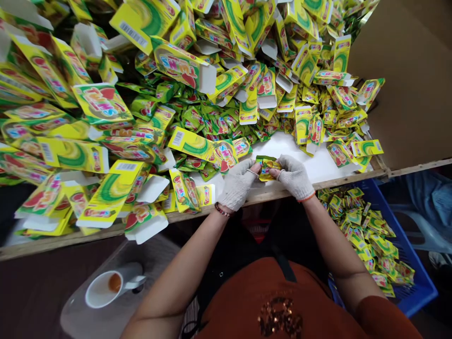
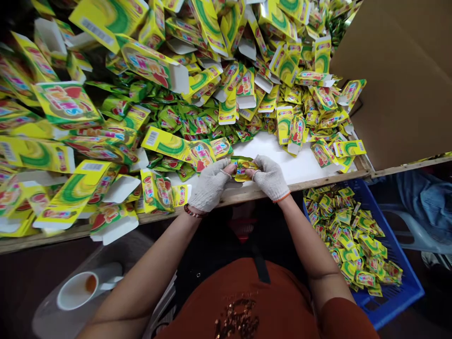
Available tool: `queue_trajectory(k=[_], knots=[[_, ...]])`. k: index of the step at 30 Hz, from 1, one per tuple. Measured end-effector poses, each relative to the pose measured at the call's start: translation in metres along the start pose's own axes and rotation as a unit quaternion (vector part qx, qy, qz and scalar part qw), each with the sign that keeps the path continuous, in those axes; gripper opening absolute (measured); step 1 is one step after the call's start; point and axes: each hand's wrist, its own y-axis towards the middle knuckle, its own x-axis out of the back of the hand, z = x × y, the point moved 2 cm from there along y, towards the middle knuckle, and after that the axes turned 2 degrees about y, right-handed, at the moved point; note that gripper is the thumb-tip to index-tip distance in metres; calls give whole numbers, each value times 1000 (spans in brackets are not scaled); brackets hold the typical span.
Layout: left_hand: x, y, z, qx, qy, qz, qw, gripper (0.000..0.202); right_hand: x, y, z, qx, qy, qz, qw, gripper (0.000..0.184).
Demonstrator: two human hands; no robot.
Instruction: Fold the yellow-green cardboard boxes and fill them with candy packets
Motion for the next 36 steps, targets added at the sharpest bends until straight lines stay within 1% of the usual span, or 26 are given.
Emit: queue_trajectory(k=[1, 3, 6, 8, 9, 11, 12, 15, 16, 17, 18, 20, 22, 23, 24, 26, 28, 31, 33, 34, 36], knots=[[0, -1, -3, -12, 20, -3, 1000, 29, -2, -1, 1, 6, -12, -7, 1000, 27], [0, -3, -6, -13, 38, -4, 999, 34, -5, -2, 2, 15, -12, -11, 1000, 25], [-1, -3, -7, 14, -1, 26, 1000, 38, -3, -3, 2, 15, 4, -16, 1000, 24], [-4, -3, -4, 25, -22, 48, 998, 38, 0, -4, 3, 23, -13, -29, 999, 23], [-6, -3, -2, 25, -16, 54, 998, 37, 1, -5, 3, 33, -32, -41, 998, 22], [-8, -3, 0, 8, 24, 65, 998, 34, 3, -5, 4, 59, -66, -63, 994, 20], [-9, -3, 1, -4, 49, 69, 996, 32, 2, -6, 4, 67, -67, -65, 993, 20], [-8, -7, -3, -43, 140, 74, 986, 31, -3, -6, -1, 57, -24, -33, 998, 21], [-6, -9, -6, -62, 189, 65, 978, 32, -4, -6, -3, 49, -10, -27, 998, 22], [-2, -10, -11, -86, 248, 51, 963, 32, -5, -5, -5, 44, -3, -30, 999, 24], [3, -12, -16, -112, 315, 37, 942, 30, -5, -5, -7, 41, 1, -42, 998, 27], [16, -15, -24, -149, 444, 4, 884, 26, -4, -4, -10, 34, 13, -63, 997, 32], [29, -14, -26, -150, 535, -20, 831, 30, -2, -3, -12, 14, 34, -62, 997, 32], [36, -12, -25, -143, 564, -23, 813, 34, -1, -3, -13, 3, 45, -56, 997, 31], [42, -9, -22, -136, 583, -18, 801, 35, -1, -2, -13, -5, 55, -49, 997, 31], [50, 1, -17, -136, 599, 10, 789, 36, 0, -3, -14, -9, 65, -45, 997, 30], [55, 13, -18, -147, 605, 41, 781, 35, 1, -3, -14, -5, 70, -47, 996, 31], [57, 23, -33, -190, 616, 57, 762, 31, 1, -6, -14, -2, 89, -66, 994, 36], [51, 24, -45, -213, 624, 59, 749, 31, 2, -10, -12, 8, 102, -103, 989, 39], [45, 22, -49, -214, 626, 64, 747, 33, 2, -12, -10, 17, 102, -128, 986, 38], [31, 17, -49, -197, 619, 78, 756, 35, 5, -15, -7, 37, 91, -177, 979, 37]])
